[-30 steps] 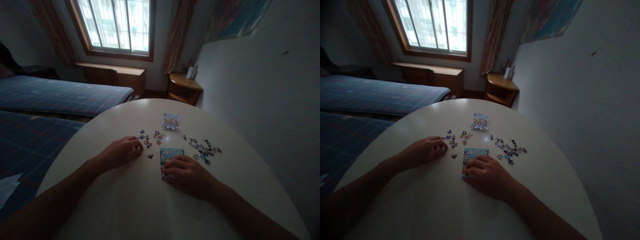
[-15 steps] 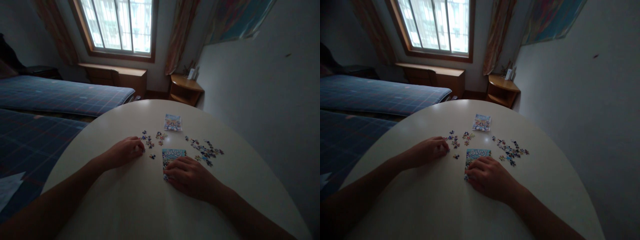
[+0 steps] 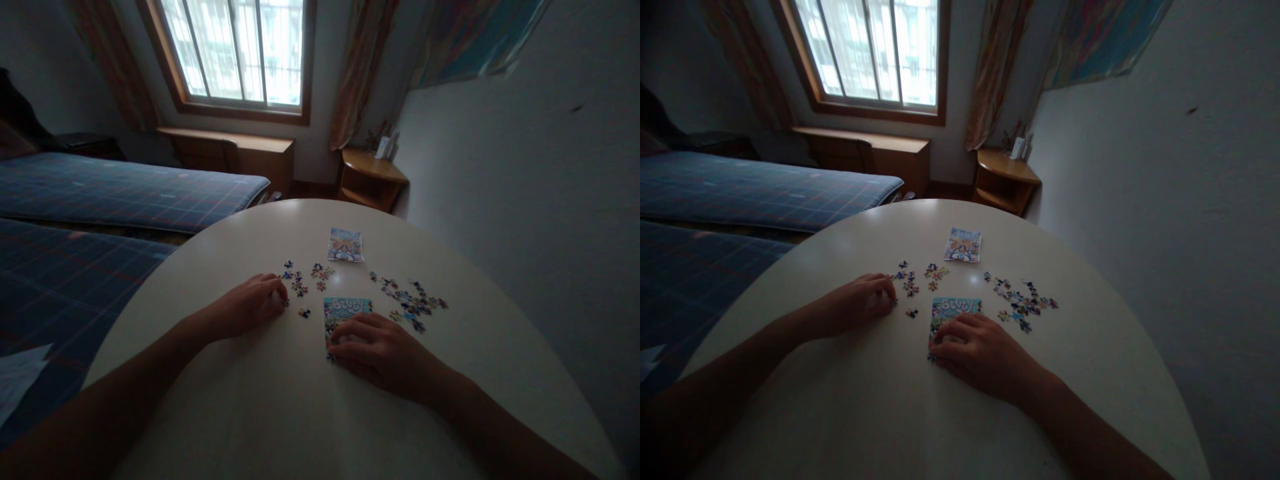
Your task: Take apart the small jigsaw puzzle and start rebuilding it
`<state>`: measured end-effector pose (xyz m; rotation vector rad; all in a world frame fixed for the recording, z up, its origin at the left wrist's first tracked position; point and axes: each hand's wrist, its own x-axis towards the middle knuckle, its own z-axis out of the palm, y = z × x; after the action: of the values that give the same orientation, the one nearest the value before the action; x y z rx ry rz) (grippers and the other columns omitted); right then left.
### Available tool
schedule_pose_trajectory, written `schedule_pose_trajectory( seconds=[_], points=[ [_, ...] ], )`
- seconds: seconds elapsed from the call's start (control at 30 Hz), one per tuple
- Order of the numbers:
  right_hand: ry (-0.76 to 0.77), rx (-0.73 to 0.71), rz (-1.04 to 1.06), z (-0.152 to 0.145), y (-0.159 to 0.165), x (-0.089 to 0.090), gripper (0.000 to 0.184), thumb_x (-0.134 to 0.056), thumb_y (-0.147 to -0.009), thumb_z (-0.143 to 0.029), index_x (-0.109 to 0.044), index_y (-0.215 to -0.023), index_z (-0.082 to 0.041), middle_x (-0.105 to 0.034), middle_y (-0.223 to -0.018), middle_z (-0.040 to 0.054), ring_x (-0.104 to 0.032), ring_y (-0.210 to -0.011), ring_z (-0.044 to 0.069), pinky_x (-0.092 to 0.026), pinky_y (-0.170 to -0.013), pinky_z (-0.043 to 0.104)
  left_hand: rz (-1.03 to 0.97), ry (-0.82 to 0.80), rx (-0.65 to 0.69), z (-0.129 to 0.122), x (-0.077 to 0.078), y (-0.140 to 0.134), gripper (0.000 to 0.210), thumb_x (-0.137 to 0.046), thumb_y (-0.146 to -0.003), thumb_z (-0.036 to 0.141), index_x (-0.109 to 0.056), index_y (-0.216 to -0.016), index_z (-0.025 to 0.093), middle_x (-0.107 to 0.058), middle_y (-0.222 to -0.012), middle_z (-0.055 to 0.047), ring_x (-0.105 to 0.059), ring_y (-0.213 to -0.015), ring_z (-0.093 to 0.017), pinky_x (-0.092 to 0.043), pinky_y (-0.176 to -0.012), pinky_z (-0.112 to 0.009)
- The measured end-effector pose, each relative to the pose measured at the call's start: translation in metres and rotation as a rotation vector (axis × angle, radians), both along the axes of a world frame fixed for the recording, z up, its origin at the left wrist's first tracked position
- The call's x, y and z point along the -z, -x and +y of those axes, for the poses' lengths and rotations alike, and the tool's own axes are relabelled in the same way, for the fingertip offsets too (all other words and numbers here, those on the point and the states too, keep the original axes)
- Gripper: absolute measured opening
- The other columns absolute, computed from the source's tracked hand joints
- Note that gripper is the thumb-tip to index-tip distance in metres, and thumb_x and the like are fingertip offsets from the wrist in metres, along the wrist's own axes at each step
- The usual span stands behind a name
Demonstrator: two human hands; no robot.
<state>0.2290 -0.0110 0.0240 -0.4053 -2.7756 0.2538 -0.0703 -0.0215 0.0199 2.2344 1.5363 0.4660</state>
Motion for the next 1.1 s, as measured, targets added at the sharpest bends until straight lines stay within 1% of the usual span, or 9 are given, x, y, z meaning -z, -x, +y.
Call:
schedule_pose_trajectory(
  seconds=[0.23, 0.4, 0.5, 0.67, 0.8, 0.87, 0.93, 1.0, 1.1],
  points=[
    [0.020, -0.007, 0.032, 0.000, 0.000, -0.001, 0.016, -0.058, -0.096, -0.028, -0.066, -0.108, -0.022, -0.070, -0.109, 0.0048, -0.063, -0.101, 0.017, -0.050, -0.089, 0.033, -0.060, 0.050, 0.040, -0.005, -0.003, -0.015, 0.010, -0.057, -0.081, 0.022, -0.063, -0.088, 0.019, -0.063, -0.086, -0.003, -0.057, -0.080, -0.018, -0.045, -0.074, -0.029],
    [0.052, 0.090, 0.137, -0.003, 0.002, 0.002, 0.014, -0.062, -0.093, -0.027, -0.064, -0.106, -0.023, -0.071, -0.101, 0.0027, -0.064, -0.094, 0.017, -0.047, -0.085, 0.035, -0.191, 0.123, 0.091, -0.014, -0.008, -0.035, 0.009, -0.056, -0.084, 0.020, -0.064, -0.087, 0.018, -0.066, -0.084, -0.002, -0.057, -0.075, -0.015, -0.043, -0.069, -0.026],
    [0.076, 0.139, 0.211, -0.008, 0.004, 0.003, 0.012, -0.065, -0.091, -0.026, -0.062, -0.101, -0.021, -0.072, -0.095, 0.0023, -0.065, -0.090, 0.018, -0.045, -0.083, 0.035, -0.304, 0.161, 0.141, -0.020, -0.005, -0.048, 0.007, -0.057, -0.085, 0.020, -0.064, -0.088, 0.019, -0.066, -0.083, -0.001, -0.057, -0.073, -0.013, -0.042, -0.068, -0.024],
    [0.089, 0.100, 0.198, -0.011, 0.007, 0.006, 0.015, -0.065, -0.092, -0.027, -0.063, -0.106, -0.022, -0.073, -0.091, 0.0012, -0.066, -0.088, 0.017, -0.043, -0.082, 0.032, -0.491, 0.215, 0.156, -0.025, 0.005, -0.065, 0.012, -0.064, -0.088, 0.030, -0.063, -0.089, 0.018, -0.067, -0.081, 0.000, -0.056, -0.069, -0.011, -0.042, -0.065, -0.022],
    [0.112, 0.071, 0.216, -0.010, 0.006, 0.006, 0.012, -0.065, -0.092, -0.026, -0.065, -0.104, -0.022, -0.072, -0.085, -0.0001, -0.065, -0.084, 0.015, -0.042, -0.082, 0.030, -0.577, 0.274, 0.136, -0.027, 0.005, -0.073, 0.017, -0.070, -0.082, 0.025, -0.060, -0.092, 0.017, -0.067, -0.081, 0.001, -0.058, -0.070, -0.011, -0.044, -0.065, -0.022],
    [0.131, 0.076, 0.223, -0.009, 0.005, 0.004, 0.009, -0.066, -0.091, -0.027, -0.067, -0.099, -0.023, -0.072, -0.082, -0.0010, -0.065, -0.080, 0.014, -0.041, -0.081, 0.029, -0.570, 0.301, 0.133, -0.027, 0.003, -0.072, 0.018, -0.071, -0.082, 0.025, -0.060, -0.095, 0.017, -0.068, -0.081, 0.001, -0.060, -0.069, -0.012, -0.046, -0.065, -0.023],
    [0.139, 0.097, 0.211, -0.010, 0.004, 0.002, 0.007, -0.068, -0.089, -0.029, -0.068, -0.093, -0.023, -0.071, -0.080, -0.0015, -0.064, -0.077, 0.014, -0.039, -0.079, 0.030, -0.498, 0.227, 0.148, -0.027, 0.000, -0.068, 0.016, -0.070, -0.084, 0.026, -0.062, -0.097, 0.019, -0.070, -0.085, -0.001, -0.063, -0.076, -0.014, -0.049, -0.071, -0.026],
    [0.135, 0.115, 0.194, -0.010, 0.003, 0.000, 0.009, -0.071, -0.087, -0.031, -0.067, -0.087, -0.022, -0.070, -0.077, -0.0021, -0.063, -0.075, 0.015, -0.038, -0.078, 0.030, -0.391, 0.062, 0.200, -0.025, -0.001, -0.061, 0.017, -0.070, -0.085, 0.026, -0.065, -0.101, 0.022, -0.070, -0.099, -0.003, -0.064, -0.093, -0.018, -0.050, -0.086, -0.033],
    [0.138, 0.126, 0.171, -0.010, 0.003, 0.002, 0.013, -0.074, -0.084, -0.033, -0.066, -0.082, -0.023, -0.069, -0.073, -0.0037, -0.062, -0.072, 0.015, -0.036, -0.077, 0.030, -0.254, -0.113, 0.340, -0.021, 0.002, -0.051, 0.035, -0.072, -0.084, 0.027, -0.061, -0.117, 0.026, -0.063, -0.127, -0.006, -0.055, -0.121, -0.022, -0.041, -0.106, -0.042]
  ],
)
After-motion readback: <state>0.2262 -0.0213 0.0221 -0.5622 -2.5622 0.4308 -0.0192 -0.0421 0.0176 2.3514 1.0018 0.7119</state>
